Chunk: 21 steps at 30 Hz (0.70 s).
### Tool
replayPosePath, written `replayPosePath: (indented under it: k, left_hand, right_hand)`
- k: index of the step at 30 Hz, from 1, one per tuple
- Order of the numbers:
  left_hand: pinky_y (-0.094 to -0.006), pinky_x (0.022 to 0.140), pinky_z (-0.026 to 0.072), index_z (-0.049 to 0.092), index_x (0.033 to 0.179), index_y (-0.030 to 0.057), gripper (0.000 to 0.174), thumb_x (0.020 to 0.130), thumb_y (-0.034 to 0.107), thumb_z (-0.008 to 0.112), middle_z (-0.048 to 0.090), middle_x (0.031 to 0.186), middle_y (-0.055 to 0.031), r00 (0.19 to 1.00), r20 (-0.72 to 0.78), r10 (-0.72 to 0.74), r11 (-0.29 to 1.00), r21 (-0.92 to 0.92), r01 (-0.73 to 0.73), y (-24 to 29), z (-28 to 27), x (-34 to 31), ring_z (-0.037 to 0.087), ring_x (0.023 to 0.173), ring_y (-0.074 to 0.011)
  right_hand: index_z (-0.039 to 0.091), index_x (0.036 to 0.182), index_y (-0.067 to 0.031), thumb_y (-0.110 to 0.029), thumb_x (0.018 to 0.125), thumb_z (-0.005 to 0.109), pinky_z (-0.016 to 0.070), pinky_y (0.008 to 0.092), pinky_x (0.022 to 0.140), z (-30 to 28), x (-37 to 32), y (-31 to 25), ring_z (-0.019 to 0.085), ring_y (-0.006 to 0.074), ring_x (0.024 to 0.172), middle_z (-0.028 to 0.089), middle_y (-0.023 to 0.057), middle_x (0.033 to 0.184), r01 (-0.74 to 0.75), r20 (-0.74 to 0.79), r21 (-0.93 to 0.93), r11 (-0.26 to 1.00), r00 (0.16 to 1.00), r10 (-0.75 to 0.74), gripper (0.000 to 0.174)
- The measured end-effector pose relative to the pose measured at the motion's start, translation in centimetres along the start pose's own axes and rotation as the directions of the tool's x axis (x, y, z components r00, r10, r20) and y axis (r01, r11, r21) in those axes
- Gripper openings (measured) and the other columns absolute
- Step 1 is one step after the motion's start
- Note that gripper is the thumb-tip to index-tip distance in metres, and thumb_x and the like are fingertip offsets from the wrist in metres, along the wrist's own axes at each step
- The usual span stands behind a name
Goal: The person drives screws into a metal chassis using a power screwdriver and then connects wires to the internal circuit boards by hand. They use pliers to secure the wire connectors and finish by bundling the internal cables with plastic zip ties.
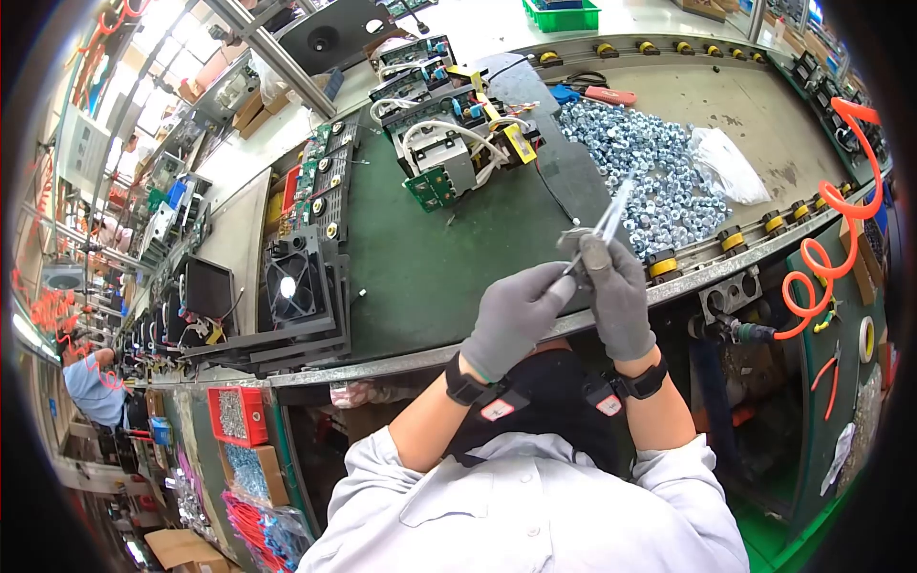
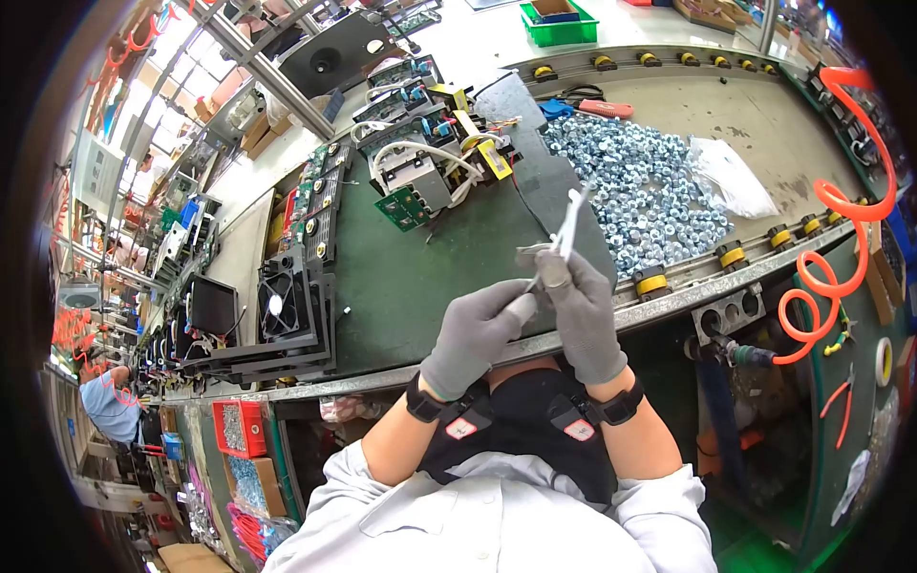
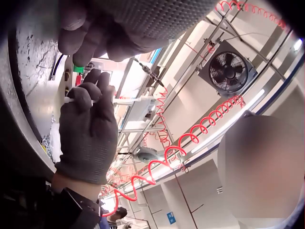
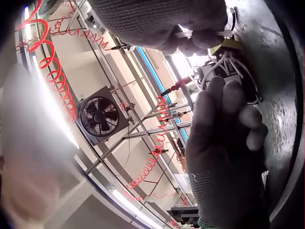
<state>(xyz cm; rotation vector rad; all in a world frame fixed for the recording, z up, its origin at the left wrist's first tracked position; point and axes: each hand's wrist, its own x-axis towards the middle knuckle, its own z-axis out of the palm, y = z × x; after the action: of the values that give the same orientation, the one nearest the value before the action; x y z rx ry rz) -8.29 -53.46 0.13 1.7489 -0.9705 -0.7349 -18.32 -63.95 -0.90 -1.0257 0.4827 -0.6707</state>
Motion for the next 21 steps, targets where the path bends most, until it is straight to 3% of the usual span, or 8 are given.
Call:
replayPosePath:
  k: [1, 2, 4, 6, 10, 14, 18, 21]
  left_hand:
    - [-0.0268, 0.071, 0.0509, 0.064, 0.119, 0.0026, 0.031, 0.092, 0.018, 0.065, 0.069, 0.093, -0.0086, 0.989, 0.011, 0.150, 0.988, 0.039, -0.151, -0.5, 0.1, 0.9, 0.063, 0.078, -0.0117]
    - [-0.0268, 0.071, 0.0509, 0.064, 0.119, 0.0026, 0.031, 0.092, 0.018, 0.065, 0.069, 0.093, -0.0086, 0.988, 0.011, 0.153, 0.987, 0.038, -0.153, -0.4, 0.1, 2.0, 0.063, 0.078, -0.0117]
    - [-0.0352, 0.087, 0.0494, 0.060, 0.121, 0.0028, 0.040, 0.087, 0.021, 0.069, 0.064, 0.113, -0.0119, 0.872, -0.108, 0.478, 0.790, 0.487, -0.373, 0.0, -0.2, 4.9, 0.063, 0.101, -0.0218]
    - [-0.0443, 0.098, 0.0429, 0.054, 0.126, 0.0025, 0.050, 0.081, 0.019, 0.069, 0.056, 0.128, -0.0130, 0.732, -0.201, 0.651, 0.547, 0.793, -0.269, -0.8, 0.2, 8.9, 0.053, 0.119, -0.0302]
    - [-0.0493, 0.097, 0.0396, 0.048, 0.134, 0.0037, 0.050, 0.086, 0.016, 0.056, 0.053, 0.125, -0.0205, 0.708, 0.025, 0.706, -0.024, 1.000, -0.012, -1.7, -0.1, 16.4, 0.047, 0.122, -0.0359]
    - [-0.0453, 0.085, 0.0428, 0.048, 0.134, 0.0051, 0.045, 0.090, 0.016, 0.051, 0.056, 0.116, -0.0179, 0.753, -0.040, 0.657, -0.089, 0.987, 0.130, -2.2, -0.2, 20.5, 0.054, 0.107, -0.0321]
    - [-0.0413, 0.070, 0.0440, 0.053, 0.126, 0.0079, 0.036, 0.091, 0.013, 0.051, 0.059, 0.097, -0.0080, 0.870, -0.083, 0.486, -0.153, 0.972, 0.178, -1.2, -0.5, 21.0, 0.061, 0.082, -0.0248]
    - [-0.0391, 0.071, 0.0454, 0.061, 0.116, 0.0127, 0.030, 0.086, 0.014, 0.058, 0.061, 0.096, -0.0084, 0.903, 0.008, 0.429, -0.005, 1.000, -0.006, 0.1, -1.4, 19.7, 0.062, 0.082, -0.0238]
  right_hand:
    - [0.067, 0.110, 0.0012, -0.026, 0.101, 0.055, 0.0320, 0.0175, 0.059, -0.7, 0.2, 0.2, 0.040, 0.0021, 0.067, 0.052, -0.0048, 0.077, 0.065, -0.059, 0.009, 0.998, 0.996, -0.064, 0.031]
    - [0.067, 0.107, 0.0012, -0.025, 0.101, 0.055, 0.0315, 0.0173, 0.059, -1.3, 0.4, 0.1, 0.039, 0.0022, 0.067, 0.053, -0.0049, 0.078, 0.129, -0.119, 0.013, 0.992, 0.985, -0.127, 0.030]
    - [0.067, 0.103, 0.0007, -0.026, 0.101, 0.054, 0.0324, 0.0187, 0.060, -1.8, 0.5, -0.5, 0.040, 0.0031, 0.068, 0.054, -0.0039, 0.079, 0.165, -0.178, 0.060, 0.984, 0.972, -0.152, 0.030]
    - [0.067, 0.102, 0.0010, -0.027, 0.102, 0.053, 0.0340, 0.0203, 0.062, -2.8, 0.3, -0.7, 0.041, 0.0043, 0.069, 0.054, -0.0025, 0.081, 0.238, -0.294, 0.088, 0.967, 0.934, -0.203, 0.031]
    - [0.067, 0.102, 0.0010, -0.028, 0.101, 0.053, 0.0377, 0.0216, 0.067, -3.5, -0.9, 0.1, 0.049, 0.0060, 0.077, 0.059, 0.0007, 0.087, 0.246, -0.333, 0.089, 0.965, 0.921, -0.204, 0.032]
    - [0.067, 0.103, -0.0002, -0.031, 0.101, 0.054, 0.0390, 0.0228, 0.068, -4.0, -2.3, 0.1, 0.052, 0.0073, 0.079, 0.062, 0.0025, 0.090, 0.254, -0.338, 0.003, 0.967, 0.911, -0.238, 0.033]
    - [0.066, 0.101, -0.0001, -0.031, 0.101, 0.054, 0.0399, 0.0233, 0.069, -4.8, -3.6, 0.1, 0.053, 0.0081, 0.079, 0.063, 0.0029, 0.089, 0.192, -0.307, -0.050, 0.980, 0.931, -0.198, 0.033]
    - [0.066, 0.100, -0.0001, -0.033, 0.101, 0.054, 0.0405, 0.0236, 0.069, -5.1, -4.0, 0.5, 0.053, 0.0086, 0.078, 0.062, 0.0026, 0.088, 0.221, -0.340, -0.034, 0.975, 0.914, -0.220, 0.034]
